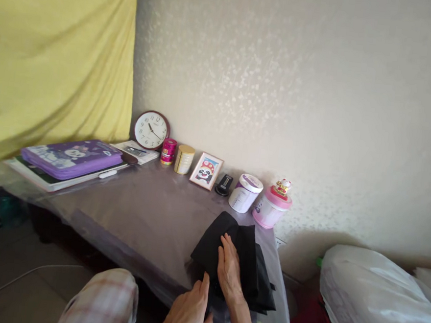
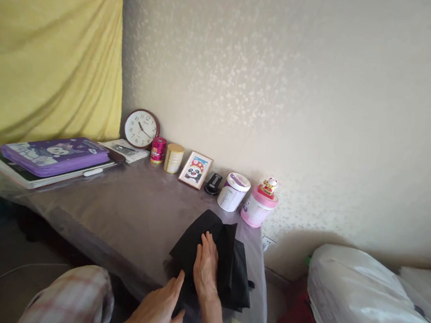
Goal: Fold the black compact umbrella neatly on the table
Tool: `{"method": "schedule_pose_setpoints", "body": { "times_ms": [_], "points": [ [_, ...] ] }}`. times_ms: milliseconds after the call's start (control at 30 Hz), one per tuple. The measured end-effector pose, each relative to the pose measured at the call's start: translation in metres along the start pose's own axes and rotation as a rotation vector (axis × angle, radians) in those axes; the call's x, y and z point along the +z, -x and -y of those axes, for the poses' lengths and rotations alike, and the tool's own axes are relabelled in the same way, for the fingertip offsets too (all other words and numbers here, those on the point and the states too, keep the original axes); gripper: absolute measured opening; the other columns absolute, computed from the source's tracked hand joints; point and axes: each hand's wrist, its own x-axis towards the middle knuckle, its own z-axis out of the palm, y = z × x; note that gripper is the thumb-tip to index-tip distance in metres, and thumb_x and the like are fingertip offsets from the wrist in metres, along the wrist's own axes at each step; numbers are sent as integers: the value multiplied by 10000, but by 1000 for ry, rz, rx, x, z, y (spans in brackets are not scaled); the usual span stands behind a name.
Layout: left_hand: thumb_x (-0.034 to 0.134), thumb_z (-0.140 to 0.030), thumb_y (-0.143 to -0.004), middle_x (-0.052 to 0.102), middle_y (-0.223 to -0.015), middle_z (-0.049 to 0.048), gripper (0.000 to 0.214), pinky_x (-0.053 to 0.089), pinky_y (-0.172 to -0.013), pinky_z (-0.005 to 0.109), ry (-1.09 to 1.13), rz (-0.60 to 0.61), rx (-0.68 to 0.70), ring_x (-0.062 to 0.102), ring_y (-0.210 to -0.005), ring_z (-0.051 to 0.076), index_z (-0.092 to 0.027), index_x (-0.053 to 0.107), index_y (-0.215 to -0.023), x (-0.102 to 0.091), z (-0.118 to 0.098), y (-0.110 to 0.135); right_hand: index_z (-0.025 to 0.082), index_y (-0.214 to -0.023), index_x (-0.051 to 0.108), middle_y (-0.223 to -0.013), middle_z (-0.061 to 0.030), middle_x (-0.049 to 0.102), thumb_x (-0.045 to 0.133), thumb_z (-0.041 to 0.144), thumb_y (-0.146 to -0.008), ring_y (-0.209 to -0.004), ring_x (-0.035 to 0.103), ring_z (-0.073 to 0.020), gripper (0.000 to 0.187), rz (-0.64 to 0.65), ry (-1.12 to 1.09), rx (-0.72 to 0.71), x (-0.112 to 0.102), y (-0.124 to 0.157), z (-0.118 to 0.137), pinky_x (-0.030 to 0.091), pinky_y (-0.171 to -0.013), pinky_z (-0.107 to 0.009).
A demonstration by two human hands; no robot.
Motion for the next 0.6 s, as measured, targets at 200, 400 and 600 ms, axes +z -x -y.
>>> {"method": "schedule_pose_setpoints", "body": {
  "times_ms": [200,400,600],
  "points": [
    [452,-243,-762,482,-1303,184,708,445,-881,343,-15,15,-27,585,-1024,290,-75,238,-1416,1,1,-2,159,-1109,636,-1250,-114,569,349,319,-928,-1257,413,-259,375,208,143,-46,-3,-13,17,280,-1034,-520],
    [442,-248,-782,498,-1279,221,679,456,-886,374,-38,44,11,585,-1034,308,-35,260,-1400,-2,-3,-2,219,-1059,666,-1230,-67,591,366,279,-928,-1270,393,-254,333,317,187,-64,-16,-14,34,267,-1032,-522],
    [479,-306,-778,601,-1158,195,551,473,-834,373,-33,79,76,611,-984,312,-64,463,-1273,-17,7,-3,248,-962,694,-1080,-35,674,359,231,-934,-1221,450,-214,337,411,120,-200,-29,-2,48,221,-1059,-513]
  ]
}}
